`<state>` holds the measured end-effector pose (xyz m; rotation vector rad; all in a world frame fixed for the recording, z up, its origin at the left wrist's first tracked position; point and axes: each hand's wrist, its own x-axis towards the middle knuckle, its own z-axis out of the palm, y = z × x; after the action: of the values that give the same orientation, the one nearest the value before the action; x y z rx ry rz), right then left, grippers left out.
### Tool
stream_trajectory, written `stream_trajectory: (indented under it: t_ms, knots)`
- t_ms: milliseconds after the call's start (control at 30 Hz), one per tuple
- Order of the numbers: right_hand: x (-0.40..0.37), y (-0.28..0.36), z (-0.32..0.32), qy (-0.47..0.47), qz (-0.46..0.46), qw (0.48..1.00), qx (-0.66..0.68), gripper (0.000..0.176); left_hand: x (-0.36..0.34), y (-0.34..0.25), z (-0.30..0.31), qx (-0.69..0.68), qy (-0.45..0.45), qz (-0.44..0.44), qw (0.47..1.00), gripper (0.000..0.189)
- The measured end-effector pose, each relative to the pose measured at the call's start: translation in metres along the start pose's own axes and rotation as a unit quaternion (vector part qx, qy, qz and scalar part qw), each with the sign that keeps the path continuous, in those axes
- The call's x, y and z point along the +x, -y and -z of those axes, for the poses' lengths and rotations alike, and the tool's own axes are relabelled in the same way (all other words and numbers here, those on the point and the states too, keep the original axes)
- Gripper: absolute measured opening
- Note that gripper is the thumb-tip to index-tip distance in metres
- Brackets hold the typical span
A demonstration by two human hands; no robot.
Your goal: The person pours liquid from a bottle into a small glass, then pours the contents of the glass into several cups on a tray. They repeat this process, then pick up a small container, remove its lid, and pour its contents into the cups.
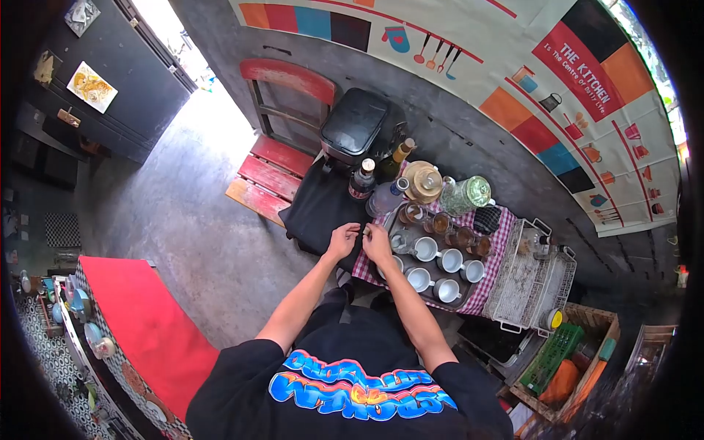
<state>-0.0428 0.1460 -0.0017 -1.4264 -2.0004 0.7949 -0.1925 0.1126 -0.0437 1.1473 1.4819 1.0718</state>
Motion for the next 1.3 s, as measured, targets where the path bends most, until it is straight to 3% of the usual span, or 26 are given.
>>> stream_trajectory:
  t_ms: [100,300,400,433,533,733,800,967,1200,1267,1300]
  knots:
    - [0.004,-0.007,-0.016,0.024,-0.068,0.997,0.003,0.036,0.007,0.016,-0.006,0.01,0.019,-0.003,1.0,0.035]
    - [0.005,-0.006,-0.016,0.002,-0.122,0.992,0.02,0.038,0.011,0.029,-0.014,0.0,0.027,0.036,0.999,0.037]
    - [0.003,-0.004,-0.017,-0.025,-0.128,0.991,0.017,0.033,0.01,0.028,-0.017,0.008,0.02,0.056,0.998,0.036]
    - [0.003,-0.01,-0.028,-0.079,-0.13,0.988,0.004,0.031,0.009,0.022,-0.016,0.013,0.019,0.063,0.998,0.035]
    - [0.005,-0.033,-0.035,-0.005,-0.19,0.981,-0.038,0.029,0.006,0.005,-0.018,0.005,0.003,0.079,0.997,0.033]
    - [0.001,-0.015,-0.02,-0.014,-0.186,0.981,0.053,0.027,-0.008,-0.004,-0.017,-0.088,0.001,0.112,0.99,0.04]
    - [-0.001,-0.01,-0.018,-0.003,-0.213,0.97,0.113,0.028,-0.013,-0.013,-0.015,-0.068,-0.011,0.096,0.993,0.041]
    - [0.004,0.019,0.011,0.002,-0.161,0.958,0.236,0.025,-0.021,-0.05,-0.004,-0.094,-0.05,0.048,0.993,0.037]
    - [0.016,0.071,0.1,-0.02,-0.13,0.947,0.294,0.037,-0.011,-0.132,0.006,-0.147,0.012,-0.078,0.986,0.03]
    - [0.023,0.076,0.121,-0.081,-0.035,0.968,0.235,0.037,0.003,-0.176,0.009,-0.149,0.035,-0.123,0.981,0.03]
    - [0.025,0.083,0.132,-0.095,-0.021,0.947,0.305,0.037,0.01,-0.192,0.012,-0.122,0.038,-0.145,0.981,0.032]
